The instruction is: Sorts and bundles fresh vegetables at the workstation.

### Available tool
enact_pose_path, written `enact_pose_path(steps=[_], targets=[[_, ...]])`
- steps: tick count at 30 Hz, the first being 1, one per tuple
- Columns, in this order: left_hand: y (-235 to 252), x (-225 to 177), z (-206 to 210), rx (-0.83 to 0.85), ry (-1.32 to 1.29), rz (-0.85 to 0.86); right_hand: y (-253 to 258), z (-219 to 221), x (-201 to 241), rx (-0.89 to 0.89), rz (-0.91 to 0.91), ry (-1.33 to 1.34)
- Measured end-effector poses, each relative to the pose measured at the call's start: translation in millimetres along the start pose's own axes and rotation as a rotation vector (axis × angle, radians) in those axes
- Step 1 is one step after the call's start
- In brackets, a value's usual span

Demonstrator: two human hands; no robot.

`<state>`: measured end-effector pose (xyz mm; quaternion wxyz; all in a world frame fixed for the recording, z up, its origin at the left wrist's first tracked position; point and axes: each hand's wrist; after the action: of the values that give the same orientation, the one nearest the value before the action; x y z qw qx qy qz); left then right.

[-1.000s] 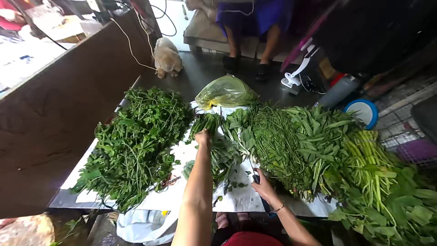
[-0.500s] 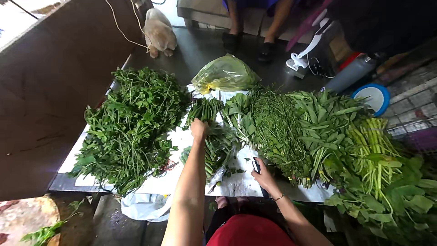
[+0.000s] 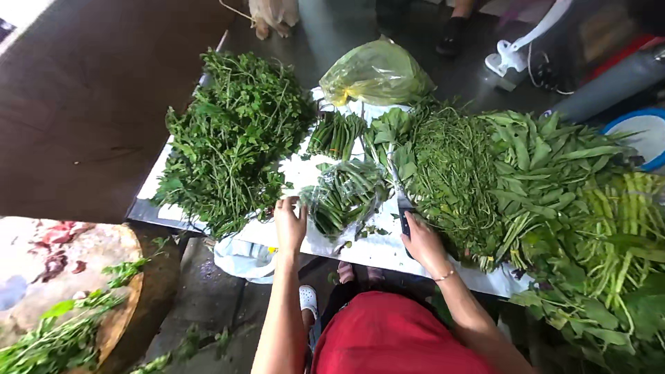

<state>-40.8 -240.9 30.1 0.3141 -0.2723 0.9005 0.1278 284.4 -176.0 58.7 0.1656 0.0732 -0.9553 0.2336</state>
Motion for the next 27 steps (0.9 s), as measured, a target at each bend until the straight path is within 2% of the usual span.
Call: enact_pose_path(steps=[3, 5, 7, 10, 13, 17, 20, 23, 25, 27], targets=[[-36.1, -11.3, 2.8, 0.108, 0.024, 0.049, -10.8, -27.4, 34.8, -0.051, -0.261, 0.036], [-52.0, -20.6, 16.8, 0.173, 0.030, 0.123, 12.0, -13.6, 62.3, -0.028, -0.475, 0.071], [-59.7, -28.1, 29.5, 0.224, 0.064, 0.172, 49.1, 14.0, 84.1, -0.002, -0.556, -0.023], [-66.0, -32.1, 32.2, 0.226, 0.080, 0.184, 100.3, 33.4, 93.6, -0.149, -0.514, -0.108], [-72.5, -28.4, 20.6, 0.209, 0.052, 0.145, 125.6, 21.8, 90.3, -0.218, -0.462, -0.083], [-78.8, -25.1, 6.0, 0.235, 0.033, 0.094, 134.2, -7.3, 89.0, -0.160, -0.403, -0.049], [-81.3, -35.6, -1.5, 0.178, -0.024, 0.143, 116.1, -44.4, 90.2, -0.175, -0.420, 0.090], [-80.1, -60.9, -2.3, 0.084, -0.121, 0.249, 71.6, -77.7, 95.2, 0.001, -0.619, 0.153], [-77.1, -78.5, 0.4, 0.134, -0.213, 0.251, 51.1, -74.3, 99.8, 0.250, -0.772, 0.234], [-72.4, -87.2, 6.4, 0.267, -0.339, 0.133, 47.8, -54.1, 105.0, 0.460, -0.787, 0.439]])
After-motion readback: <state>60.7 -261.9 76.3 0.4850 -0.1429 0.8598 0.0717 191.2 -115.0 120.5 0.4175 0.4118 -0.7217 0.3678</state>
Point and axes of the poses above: each hand's wrist, its own y-axis towards the middle knuckle, its own z-axis out of the palm, x = y × z, and after that the axes turned 5 degrees about -x, right-handed
